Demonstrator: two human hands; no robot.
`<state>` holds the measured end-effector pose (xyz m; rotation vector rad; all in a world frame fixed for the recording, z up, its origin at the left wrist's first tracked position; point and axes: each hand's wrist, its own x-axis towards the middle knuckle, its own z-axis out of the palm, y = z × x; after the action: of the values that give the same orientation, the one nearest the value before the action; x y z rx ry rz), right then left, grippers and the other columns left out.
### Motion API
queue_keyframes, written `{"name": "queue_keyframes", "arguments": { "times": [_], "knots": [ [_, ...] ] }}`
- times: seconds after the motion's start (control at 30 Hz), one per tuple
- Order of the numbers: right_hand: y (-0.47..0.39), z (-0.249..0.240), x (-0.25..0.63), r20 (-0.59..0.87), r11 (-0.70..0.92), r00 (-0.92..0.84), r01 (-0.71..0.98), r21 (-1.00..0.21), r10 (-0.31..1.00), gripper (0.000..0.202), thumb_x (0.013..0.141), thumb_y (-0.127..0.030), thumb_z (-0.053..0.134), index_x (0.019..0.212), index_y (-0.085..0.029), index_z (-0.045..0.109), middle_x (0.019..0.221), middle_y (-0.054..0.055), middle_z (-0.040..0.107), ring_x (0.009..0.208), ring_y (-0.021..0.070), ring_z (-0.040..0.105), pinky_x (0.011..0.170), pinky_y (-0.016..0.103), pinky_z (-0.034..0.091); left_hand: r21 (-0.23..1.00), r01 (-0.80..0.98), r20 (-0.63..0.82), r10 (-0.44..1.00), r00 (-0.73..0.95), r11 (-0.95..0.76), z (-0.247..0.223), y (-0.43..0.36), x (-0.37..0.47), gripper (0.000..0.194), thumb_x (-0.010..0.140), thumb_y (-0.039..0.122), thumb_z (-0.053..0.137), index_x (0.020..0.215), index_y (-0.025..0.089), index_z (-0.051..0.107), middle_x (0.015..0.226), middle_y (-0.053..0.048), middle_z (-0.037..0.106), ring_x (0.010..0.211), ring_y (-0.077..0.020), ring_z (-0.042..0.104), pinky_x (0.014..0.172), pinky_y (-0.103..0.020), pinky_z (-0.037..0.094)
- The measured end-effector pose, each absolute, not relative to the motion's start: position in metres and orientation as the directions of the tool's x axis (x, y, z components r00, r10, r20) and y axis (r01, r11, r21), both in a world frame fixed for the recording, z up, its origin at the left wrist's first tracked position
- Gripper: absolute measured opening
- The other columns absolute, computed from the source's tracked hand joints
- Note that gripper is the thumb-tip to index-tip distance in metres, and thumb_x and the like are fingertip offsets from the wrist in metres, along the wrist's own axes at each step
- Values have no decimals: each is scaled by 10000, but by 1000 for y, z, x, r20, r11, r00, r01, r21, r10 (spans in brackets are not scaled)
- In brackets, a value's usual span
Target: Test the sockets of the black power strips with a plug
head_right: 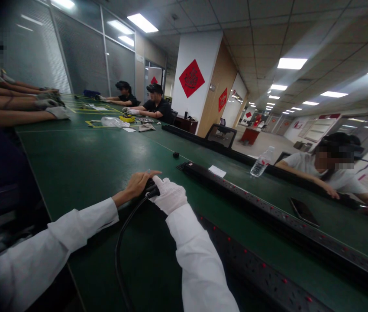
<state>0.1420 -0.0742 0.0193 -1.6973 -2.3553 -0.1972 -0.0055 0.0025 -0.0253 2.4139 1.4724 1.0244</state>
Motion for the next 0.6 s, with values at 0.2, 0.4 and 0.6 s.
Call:
{"name": "queue_keyframes", "arguments": {
  "times": [0.2,0.4,0.6],
  "knots": [
    [-70,12,144,308,353,-352,934,55,884,338,790,-544,373,947,-290,531,929,-3,533,750,132,541,576,222,345,467,696,528,803,276,-546,-25,2,-5,537,884,291,131,816,255,663,1269,87,444,836,-119,579,799,-238,392],
    [-71,12,143,382,301,-151,878,-371,912,299,771,-539,427,890,-290,542,870,-36,574,744,116,551,645,219,384,487,724,500,836,227,-488,-25,1,-3,411,876,267,181,1163,240,474,948,29,652,781,-146,594,753,-256,397],
    [-64,24,155,392,289,342,315,-904,854,517,769,-622,288,895,-190,541,756,18,590,580,99,522,508,210,408,496,707,506,829,237,-504,-20,-3,-3,390,878,278,193,1222,234,371,800,33,675,765,-159,602,756,-279,399]
  ]
}}
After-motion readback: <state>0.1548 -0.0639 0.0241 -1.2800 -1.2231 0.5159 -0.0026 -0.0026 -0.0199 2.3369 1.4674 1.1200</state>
